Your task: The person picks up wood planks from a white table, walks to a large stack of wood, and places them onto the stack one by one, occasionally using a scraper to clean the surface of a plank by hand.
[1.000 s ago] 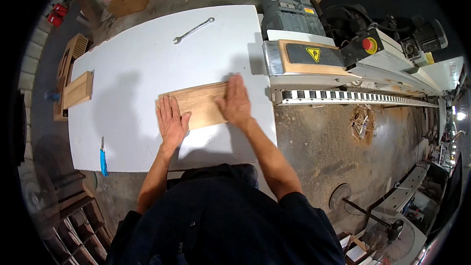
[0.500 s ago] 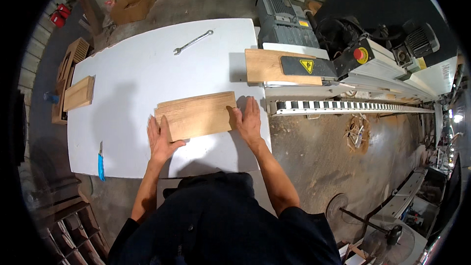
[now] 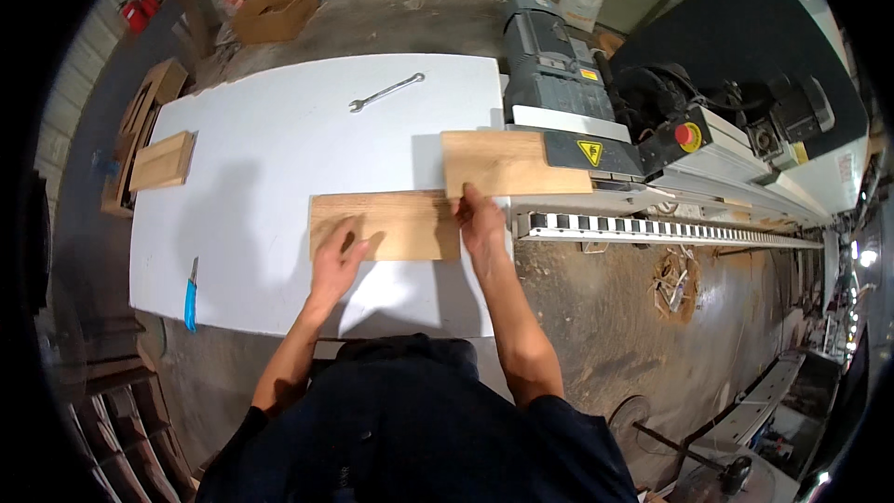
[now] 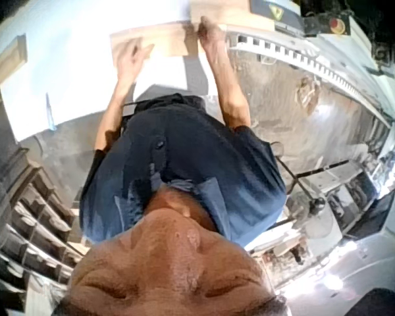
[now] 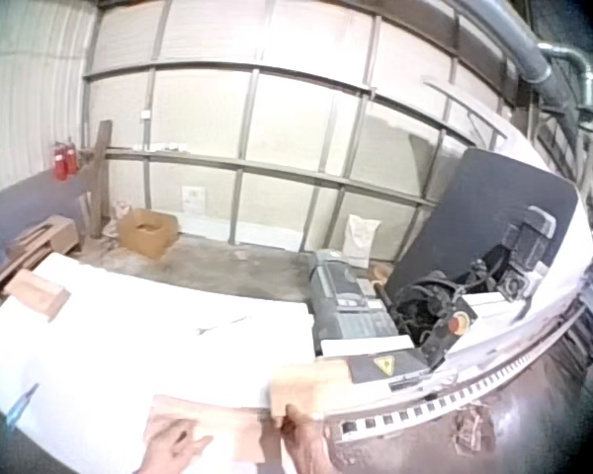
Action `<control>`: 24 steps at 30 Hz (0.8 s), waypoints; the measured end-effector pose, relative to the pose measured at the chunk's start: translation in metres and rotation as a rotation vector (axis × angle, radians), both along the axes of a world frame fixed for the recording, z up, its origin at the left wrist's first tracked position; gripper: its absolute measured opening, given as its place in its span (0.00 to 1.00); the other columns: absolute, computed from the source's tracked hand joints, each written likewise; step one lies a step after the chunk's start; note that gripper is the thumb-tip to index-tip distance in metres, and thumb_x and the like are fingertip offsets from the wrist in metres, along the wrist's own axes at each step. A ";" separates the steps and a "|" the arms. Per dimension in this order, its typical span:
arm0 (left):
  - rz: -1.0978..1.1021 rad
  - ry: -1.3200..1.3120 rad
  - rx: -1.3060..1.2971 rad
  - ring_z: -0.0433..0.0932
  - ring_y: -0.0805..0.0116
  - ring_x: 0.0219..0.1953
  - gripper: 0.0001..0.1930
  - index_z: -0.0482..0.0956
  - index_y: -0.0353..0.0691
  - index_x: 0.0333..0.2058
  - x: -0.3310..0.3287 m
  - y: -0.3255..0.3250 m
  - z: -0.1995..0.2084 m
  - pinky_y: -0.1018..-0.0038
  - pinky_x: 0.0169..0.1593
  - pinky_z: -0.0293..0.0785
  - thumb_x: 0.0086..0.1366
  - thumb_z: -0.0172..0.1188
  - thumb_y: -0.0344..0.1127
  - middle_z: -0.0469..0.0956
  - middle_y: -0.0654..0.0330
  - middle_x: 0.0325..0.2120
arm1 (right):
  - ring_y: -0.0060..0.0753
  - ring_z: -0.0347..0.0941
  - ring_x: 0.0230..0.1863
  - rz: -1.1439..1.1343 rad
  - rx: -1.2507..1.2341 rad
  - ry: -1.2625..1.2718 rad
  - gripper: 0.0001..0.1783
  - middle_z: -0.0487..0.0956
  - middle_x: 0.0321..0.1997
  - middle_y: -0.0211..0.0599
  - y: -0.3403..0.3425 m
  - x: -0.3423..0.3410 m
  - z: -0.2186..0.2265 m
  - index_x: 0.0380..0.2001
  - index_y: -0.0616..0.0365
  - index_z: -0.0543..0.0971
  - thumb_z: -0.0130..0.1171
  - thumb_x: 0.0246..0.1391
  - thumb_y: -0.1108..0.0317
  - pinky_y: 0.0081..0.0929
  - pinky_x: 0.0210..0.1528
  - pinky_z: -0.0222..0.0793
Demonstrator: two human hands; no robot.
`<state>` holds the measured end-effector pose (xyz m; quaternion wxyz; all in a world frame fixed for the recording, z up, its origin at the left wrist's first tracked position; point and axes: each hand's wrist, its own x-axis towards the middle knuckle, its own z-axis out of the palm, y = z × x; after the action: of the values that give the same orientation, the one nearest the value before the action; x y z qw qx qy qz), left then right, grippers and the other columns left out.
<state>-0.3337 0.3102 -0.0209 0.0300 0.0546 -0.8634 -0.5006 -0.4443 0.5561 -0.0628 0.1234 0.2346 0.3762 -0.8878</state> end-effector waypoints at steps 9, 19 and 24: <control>0.160 -0.261 0.767 0.73 0.77 0.34 0.20 0.71 0.35 0.54 -0.007 -0.014 -0.020 0.80 0.44 0.69 0.62 0.55 0.24 0.77 0.63 0.32 | 0.28 0.72 0.26 0.117 0.101 -0.112 0.10 0.77 0.27 0.31 -0.052 0.092 0.006 0.37 0.58 0.75 0.50 0.62 0.63 0.29 0.38 0.72; 0.162 0.006 -0.406 0.57 0.40 0.59 0.25 0.69 0.30 0.54 -0.010 -0.044 -0.023 0.55 0.61 0.57 0.60 0.56 0.35 0.60 0.38 0.57 | 0.25 0.76 0.32 0.594 0.675 0.221 0.17 0.81 0.32 0.40 -0.033 0.108 0.024 0.36 0.66 0.79 0.53 0.61 0.60 0.22 0.35 0.72; -0.121 0.117 -0.779 0.48 0.42 0.66 0.30 0.64 0.29 0.58 -0.019 0.001 -0.030 0.52 0.67 0.41 0.61 0.54 0.41 0.53 0.40 0.62 | 0.50 0.51 0.68 0.607 1.252 0.960 0.36 0.59 0.65 0.58 -0.099 0.073 0.020 0.61 0.68 0.61 0.45 0.60 0.48 0.40 0.69 0.44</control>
<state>-0.3522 0.3115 -0.0512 0.0681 -0.0404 -0.9872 -0.1388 -0.3713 0.4571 -0.0431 0.0308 -0.2541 0.8570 -0.4472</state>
